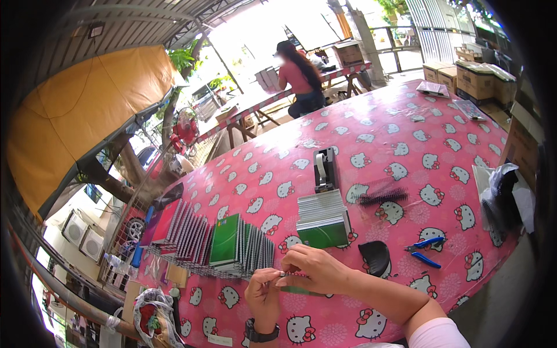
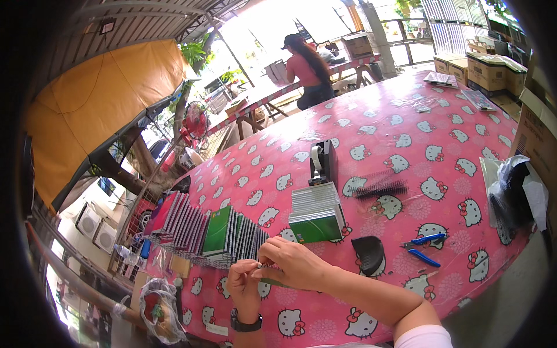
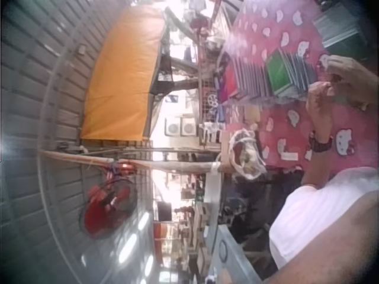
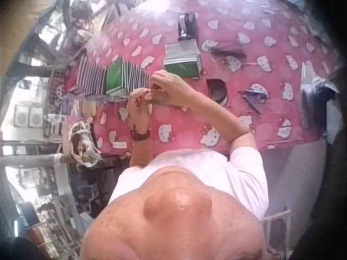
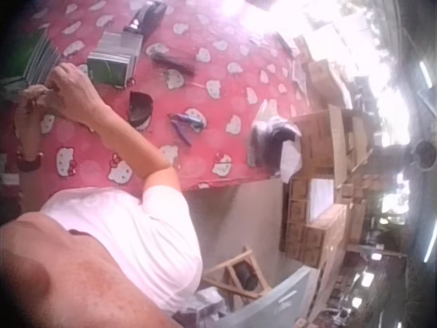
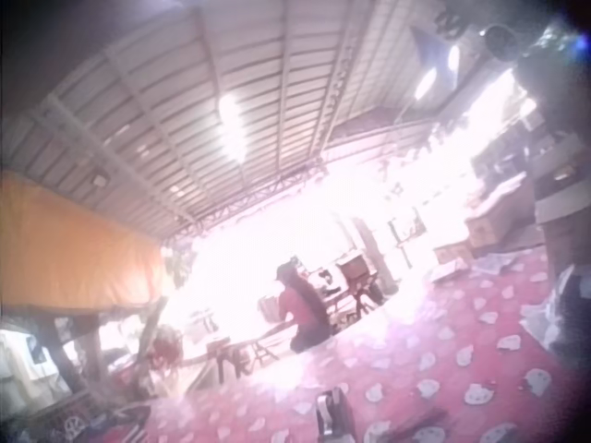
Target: The person inserts spiral wire bindings into green notebooks, secures them, and stacks the finished units. The person also handles a black dustpan and brush, moving them aside to access the work area.
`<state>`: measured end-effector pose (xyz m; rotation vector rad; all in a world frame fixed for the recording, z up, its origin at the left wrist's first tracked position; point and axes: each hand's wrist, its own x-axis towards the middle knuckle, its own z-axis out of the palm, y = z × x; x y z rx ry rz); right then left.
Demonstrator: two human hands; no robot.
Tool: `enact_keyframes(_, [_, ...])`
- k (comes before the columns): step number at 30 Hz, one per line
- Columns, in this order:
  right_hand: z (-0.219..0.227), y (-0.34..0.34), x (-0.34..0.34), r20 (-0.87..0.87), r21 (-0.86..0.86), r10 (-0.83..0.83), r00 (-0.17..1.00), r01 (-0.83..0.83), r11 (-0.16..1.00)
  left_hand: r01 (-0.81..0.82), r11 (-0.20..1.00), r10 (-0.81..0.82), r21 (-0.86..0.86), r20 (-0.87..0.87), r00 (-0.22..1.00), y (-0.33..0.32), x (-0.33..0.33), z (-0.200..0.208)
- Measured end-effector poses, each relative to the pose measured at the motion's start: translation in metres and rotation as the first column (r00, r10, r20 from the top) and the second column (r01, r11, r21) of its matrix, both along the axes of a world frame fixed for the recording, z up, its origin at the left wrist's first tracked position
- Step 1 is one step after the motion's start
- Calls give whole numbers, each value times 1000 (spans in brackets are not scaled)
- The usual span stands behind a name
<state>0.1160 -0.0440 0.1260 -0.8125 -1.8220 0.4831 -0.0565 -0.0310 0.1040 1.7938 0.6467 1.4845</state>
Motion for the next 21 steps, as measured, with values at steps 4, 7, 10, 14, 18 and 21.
enact_keyframes(4, [-5, 0, -4, -27, -7, 0, 1000, -1, 1000, -24, 999, 24, 28, -22, 999, 2, -2, -3])
enact_keyframes(7, [-6, 0, -7, -48, 21, -29, 998, 30, 999, -29, 1000, 29, 7, -12, 1000, 5, -1, -3])
enact_keyframes(10, [-6, 1, -8, -21, 38, -57, 998, 58, 998, -60, 997, 59, -54, -24, 998, 3, 2, -1])
enact_keyframes(14, [-4, -2, -6, 51, 15, -63, 997, 62, 998, -135, 983, 126, -125, -77, 989, -4, 5, 4])
enact_keyframes(18, [8, -2, 5, 147, 142, -291, 945, 271, 952, -255, 962, 216, -93, -309, 926, 0, -5, 6])
enact_keyframes(21, [20, -1, 26, 42, 4, -343, 938, 343, 939, -357, 930, 333, -92, -204, 921, 0, -21, 26])
